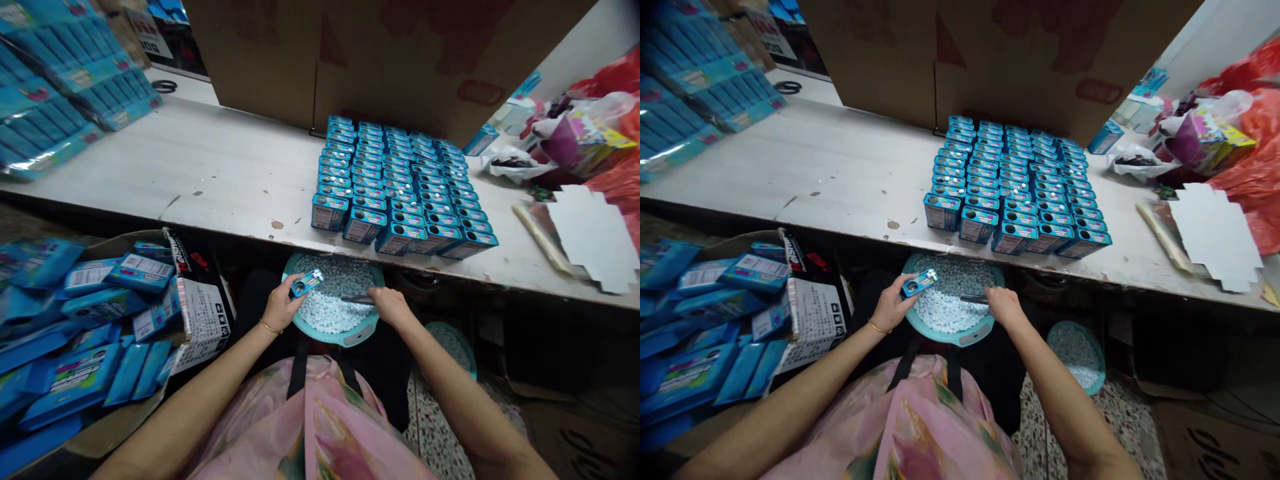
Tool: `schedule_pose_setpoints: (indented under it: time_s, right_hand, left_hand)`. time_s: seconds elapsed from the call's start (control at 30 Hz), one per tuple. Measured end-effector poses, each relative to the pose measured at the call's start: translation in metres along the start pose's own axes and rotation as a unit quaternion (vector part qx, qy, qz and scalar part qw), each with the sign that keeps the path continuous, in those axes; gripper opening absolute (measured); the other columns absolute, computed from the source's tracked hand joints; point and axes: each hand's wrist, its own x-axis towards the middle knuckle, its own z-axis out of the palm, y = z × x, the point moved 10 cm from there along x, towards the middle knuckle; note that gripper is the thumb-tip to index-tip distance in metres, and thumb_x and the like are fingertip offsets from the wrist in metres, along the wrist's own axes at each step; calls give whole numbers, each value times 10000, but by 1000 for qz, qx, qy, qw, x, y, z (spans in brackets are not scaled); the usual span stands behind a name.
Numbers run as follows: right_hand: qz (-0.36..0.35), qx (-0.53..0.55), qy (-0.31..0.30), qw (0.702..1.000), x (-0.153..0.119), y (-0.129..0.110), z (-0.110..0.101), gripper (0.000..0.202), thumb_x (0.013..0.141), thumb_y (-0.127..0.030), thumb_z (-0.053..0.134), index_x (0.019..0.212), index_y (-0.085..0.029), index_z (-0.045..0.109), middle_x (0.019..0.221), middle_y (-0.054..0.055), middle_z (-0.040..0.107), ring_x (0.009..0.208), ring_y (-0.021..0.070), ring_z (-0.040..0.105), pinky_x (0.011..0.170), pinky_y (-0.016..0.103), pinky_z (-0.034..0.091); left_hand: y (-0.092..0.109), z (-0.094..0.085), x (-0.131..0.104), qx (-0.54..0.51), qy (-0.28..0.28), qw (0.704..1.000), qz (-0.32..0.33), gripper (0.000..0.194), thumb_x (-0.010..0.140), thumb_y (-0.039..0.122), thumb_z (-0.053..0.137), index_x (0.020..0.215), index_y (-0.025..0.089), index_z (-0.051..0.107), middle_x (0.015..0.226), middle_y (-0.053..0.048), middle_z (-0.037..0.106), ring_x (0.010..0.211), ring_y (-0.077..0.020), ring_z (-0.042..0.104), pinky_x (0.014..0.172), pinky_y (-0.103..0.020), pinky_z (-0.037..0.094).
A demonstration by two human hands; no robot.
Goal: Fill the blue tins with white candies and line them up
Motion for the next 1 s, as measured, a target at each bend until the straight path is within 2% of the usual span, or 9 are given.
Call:
schedule_pose_setpoints:
  time_s: [0.1, 0.23, 0.33, 0.43, 0.57, 0.67, 0.8, 0.9, 1.0]
  right_hand:
    - [-4, 17, -20, 1000, 12, -12, 29, 322, 828, -123, 319, 1050, -208, 536, 981, 102, 607, 910, 161, 562, 717, 240, 379]
    - [-25, 61, -7, 998, 20, -22, 47, 328, 826, -120, 307, 1022, -239, 541, 956, 69, 616, 900, 160, 558, 701, 241, 369]
    - [-14, 83, 6, 996, 22, -12, 53, 327, 826, -132, 302, 1015, -240, 546, 948, 70, 612, 889, 167, 553, 698, 250, 359]
    - [-4, 106, 11, 994, 22, -1, 58, 330, 841, -167, 286, 1024, -247, 550, 962, 71, 605, 883, 169, 552, 684, 248, 351]
    - [9, 130, 8, 992, 21, 5, 65, 338, 858, -211, 276, 1054, -267, 546, 968, 65, 601, 878, 166, 563, 670, 240, 342]
    - [15, 135, 17, 991, 21, 5, 67, 338, 862, -226, 271, 1043, -276, 552, 954, 65, 605, 869, 170, 572, 660, 242, 339]
    - [2, 149, 32, 988, 19, 1, 68, 336, 862, -225, 261, 1009, -284, 557, 928, 54, 614, 847, 172, 581, 642, 242, 342]
    - [-4, 163, 46, 986, 17, 1, 67, 335, 863, -223, 256, 998, -289, 556, 943, 39, 619, 856, 173, 583, 642, 240, 344]
    - [5, 164, 47, 985, 17, 3, 68, 335, 861, -217, 258, 992, -284, 559, 959, 34, 619, 867, 173, 582, 644, 235, 346]
  left_hand:
    - [11, -9, 1, 0, -13, 1000, 26, 413, 729, 291, 536, 1124, 197, 466, 981, -34, 599, 697, -120, 573, 667, -237, 453]
    - [22, -1, 5, 33, -71, 994, 79, 386, 735, 275, 523, 1111, 202, 480, 1015, -42, 595, 878, -163, 572, 788, -272, 441]
    - [27, -11, 10, 65, -46, 993, 88, 381, 743, 258, 508, 1116, 191, 469, 1083, -62, 568, 981, -186, 537, 859, -304, 412]
    - [42, -37, 21, 48, -8, 996, 75, 369, 751, 281, 510, 1107, 193, 465, 1032, -48, 582, 911, -168, 558, 820, -289, 433]
    - [80, -63, 59, -13, -1, 995, 97, 402, 729, 309, 550, 1102, 186, 461, 935, -23, 588, 810, -133, 561, 753, -253, 459]
    - [95, -61, 102, -60, -17, 991, 120, 402, 702, 318, 571, 1069, 185, 479, 956, -29, 558, 837, -132, 546, 715, -239, 475]
    - [77, -48, 145, -87, 2, 990, 109, 481, 635, 286, 618, 1075, 172, 460, 1069, -71, 496, 899, -153, 534, 722, -266, 487]
    - [62, -46, 153, -49, 66, 992, 100, 654, 576, 242, 655, 1167, 165, 385, 1129, -97, 477, 961, -195, 519, 806, -330, 460]
    - [61, -34, 153, -5, 60, 994, 96, 745, 573, 197, 650, 1244, 188, 324, 1134, -87, 514, 1012, -235, 508, 857, -358, 425]
